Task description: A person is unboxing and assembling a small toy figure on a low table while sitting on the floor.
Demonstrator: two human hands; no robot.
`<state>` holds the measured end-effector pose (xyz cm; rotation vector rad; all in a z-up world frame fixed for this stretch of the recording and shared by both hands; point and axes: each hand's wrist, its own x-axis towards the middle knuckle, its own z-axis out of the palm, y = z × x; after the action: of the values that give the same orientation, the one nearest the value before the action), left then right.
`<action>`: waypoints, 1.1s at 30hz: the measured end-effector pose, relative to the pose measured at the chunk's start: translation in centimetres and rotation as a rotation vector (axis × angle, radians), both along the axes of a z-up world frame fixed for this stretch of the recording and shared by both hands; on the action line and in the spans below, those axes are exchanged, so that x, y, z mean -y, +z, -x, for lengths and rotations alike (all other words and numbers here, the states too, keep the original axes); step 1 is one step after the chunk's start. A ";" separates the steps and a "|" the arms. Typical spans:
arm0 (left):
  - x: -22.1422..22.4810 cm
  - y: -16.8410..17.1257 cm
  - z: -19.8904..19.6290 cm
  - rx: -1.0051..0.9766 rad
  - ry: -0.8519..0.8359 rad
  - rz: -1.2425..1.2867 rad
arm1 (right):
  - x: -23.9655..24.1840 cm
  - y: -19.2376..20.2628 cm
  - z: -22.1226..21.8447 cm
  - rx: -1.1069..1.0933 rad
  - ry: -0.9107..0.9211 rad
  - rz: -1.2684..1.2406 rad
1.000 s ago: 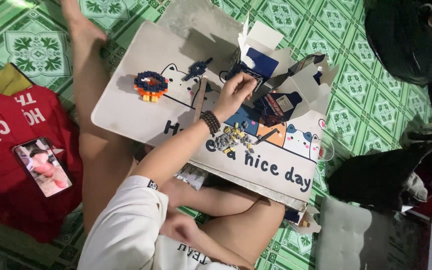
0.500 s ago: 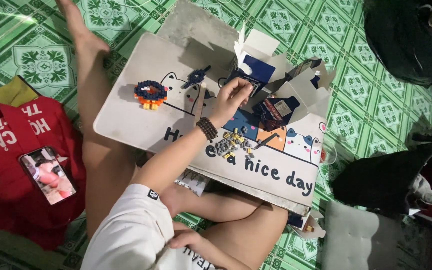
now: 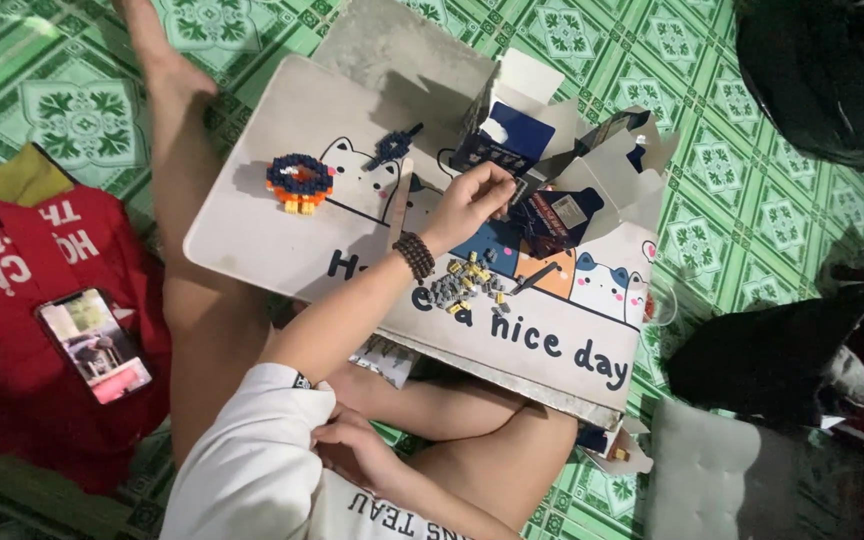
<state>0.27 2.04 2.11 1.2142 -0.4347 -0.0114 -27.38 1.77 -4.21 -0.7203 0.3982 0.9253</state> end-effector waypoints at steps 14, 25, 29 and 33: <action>0.3 -1.6 -1.0 0.033 0.096 0.025 | 7.8 10.3 -10.8 1.524 -0.108 0.428; 0.7 -0.4 -0.9 0.183 0.238 -0.127 | 15.3 6.7 -25.7 1.688 -0.334 1.154; 1.2 -0.6 -0.9 0.258 0.224 -0.220 | 15.6 5.5 -25.4 1.679 -0.398 1.107; 1.7 -0.2 -0.2 0.376 0.197 -0.252 | 16.5 4.1 -24.9 1.585 -0.424 0.943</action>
<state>0.42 0.30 1.86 1.5098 -0.6535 0.3446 -2.45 -14.73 -0.16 -1.8672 -0.4917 -0.4726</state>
